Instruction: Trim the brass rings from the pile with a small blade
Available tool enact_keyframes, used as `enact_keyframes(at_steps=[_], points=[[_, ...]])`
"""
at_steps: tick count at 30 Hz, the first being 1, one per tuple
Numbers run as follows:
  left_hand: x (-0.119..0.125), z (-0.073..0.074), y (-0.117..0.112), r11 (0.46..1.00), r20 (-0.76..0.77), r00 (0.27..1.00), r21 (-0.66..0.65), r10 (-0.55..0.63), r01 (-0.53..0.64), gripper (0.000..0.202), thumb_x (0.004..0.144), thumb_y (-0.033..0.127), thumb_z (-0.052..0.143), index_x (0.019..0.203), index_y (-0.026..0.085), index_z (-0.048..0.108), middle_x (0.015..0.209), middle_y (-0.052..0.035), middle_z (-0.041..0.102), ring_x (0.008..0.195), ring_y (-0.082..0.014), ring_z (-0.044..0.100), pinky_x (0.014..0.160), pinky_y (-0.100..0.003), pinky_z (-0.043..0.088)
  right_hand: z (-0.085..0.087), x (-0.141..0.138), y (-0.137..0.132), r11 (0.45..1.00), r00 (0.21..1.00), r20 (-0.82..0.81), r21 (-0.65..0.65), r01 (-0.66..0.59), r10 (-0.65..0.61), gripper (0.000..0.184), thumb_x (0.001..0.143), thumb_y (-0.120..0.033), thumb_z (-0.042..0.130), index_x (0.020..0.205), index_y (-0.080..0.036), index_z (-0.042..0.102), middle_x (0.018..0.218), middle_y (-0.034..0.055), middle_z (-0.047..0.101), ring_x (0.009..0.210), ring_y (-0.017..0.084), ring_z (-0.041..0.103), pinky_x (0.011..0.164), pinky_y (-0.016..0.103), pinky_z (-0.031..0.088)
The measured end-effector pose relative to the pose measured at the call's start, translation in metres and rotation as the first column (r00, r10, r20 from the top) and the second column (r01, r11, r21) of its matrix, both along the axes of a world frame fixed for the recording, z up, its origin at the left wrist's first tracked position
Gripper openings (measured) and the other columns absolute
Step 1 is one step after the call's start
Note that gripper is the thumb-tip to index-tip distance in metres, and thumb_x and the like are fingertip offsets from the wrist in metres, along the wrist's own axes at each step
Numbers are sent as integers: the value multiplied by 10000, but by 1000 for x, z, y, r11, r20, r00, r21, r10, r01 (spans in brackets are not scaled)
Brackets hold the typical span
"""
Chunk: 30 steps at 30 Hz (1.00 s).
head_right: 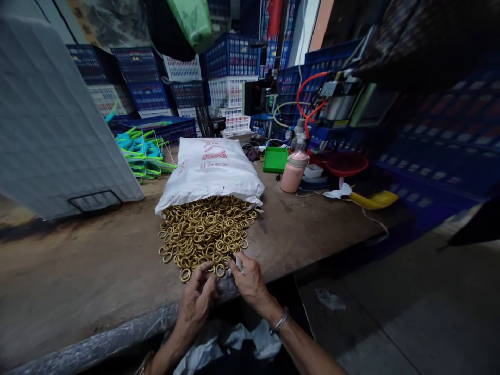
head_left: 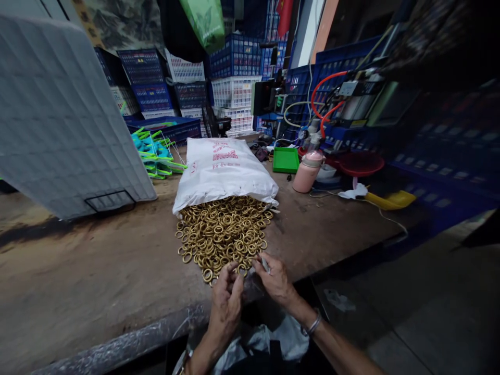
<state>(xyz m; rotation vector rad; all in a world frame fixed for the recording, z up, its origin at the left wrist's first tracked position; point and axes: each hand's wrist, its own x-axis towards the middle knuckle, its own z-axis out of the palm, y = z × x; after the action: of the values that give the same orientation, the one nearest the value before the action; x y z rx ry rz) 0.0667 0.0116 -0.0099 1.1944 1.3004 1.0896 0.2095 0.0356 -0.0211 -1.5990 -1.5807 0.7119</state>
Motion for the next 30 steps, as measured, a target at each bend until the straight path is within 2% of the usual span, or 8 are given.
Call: enact_keyframes(at_steps=[3,7,12,16,18,21,24,30], points=[[5,3,6,998,70,997,-57,-28,32,339,761,379,491,1023,166,518,597,39,515,421,-82,453,417,-199,387,10,-11,-5,999,988,-151,-17,-45,42,229,786,-351,430,681,-167,518,589,-37,476,552,85,418,534,180,353],[2,3,6,999,78,996,11,-33,32,222,763,346,508,826,150,592,622,17,538,467,-79,447,450,-189,374,21,-21,-14,993,969,-221,-30,-118,108,218,775,-341,458,656,-165,505,595,-39,455,576,87,406,553,190,350],[-8,1,-1,979,-18,999,199,48,-44,146,762,269,519,791,171,623,729,-27,632,659,-144,563,626,-237,434,24,-24,-20,977,934,-314,-69,-204,173,275,797,-401,456,654,-170,499,572,-45,448,563,85,409,565,196,350],[-16,1,-11,944,-122,990,329,73,-29,114,722,225,568,787,187,654,727,-32,664,712,-170,593,698,-258,428,18,-27,-24,949,872,-471,-194,-249,133,348,827,-471,384,658,-177,464,520,-62,428,454,64,357,481,191,317],[-18,2,-17,961,-108,993,278,42,-11,116,723,242,574,789,185,651,707,-28,657,684,-162,588,666,-247,429,15,-30,-26,935,860,-497,-234,-266,120,347,822,-463,391,640,-175,454,507,-64,418,435,60,338,460,189,304],[-19,6,-28,999,9,999,31,-39,39,167,757,325,541,758,172,609,606,5,593,498,-103,508,483,-200,388,17,-34,-30,936,884,-450,-242,-257,127,267,796,-389,443,645,-170,468,527,-55,451,485,70,389,494,187,325],[-21,8,-37,978,176,981,-179,-78,110,256,764,399,521,679,158,540,520,39,505,386,-59,397,384,-175,310,23,-37,-35,935,914,-376,-246,-256,151,183,776,-319,456,668,-172,480,527,-58,459,521,80,412,524,186,335],[-26,-2,-48,945,451,889,-252,-77,210,241,767,389,534,755,148,523,610,27,519,419,-48,406,382,-162,321,25,-38,-41,933,939,-244,-208,-293,241,215,799,-303,419,649,-166,491,571,-37,498,555,88,434,549,193,337]])
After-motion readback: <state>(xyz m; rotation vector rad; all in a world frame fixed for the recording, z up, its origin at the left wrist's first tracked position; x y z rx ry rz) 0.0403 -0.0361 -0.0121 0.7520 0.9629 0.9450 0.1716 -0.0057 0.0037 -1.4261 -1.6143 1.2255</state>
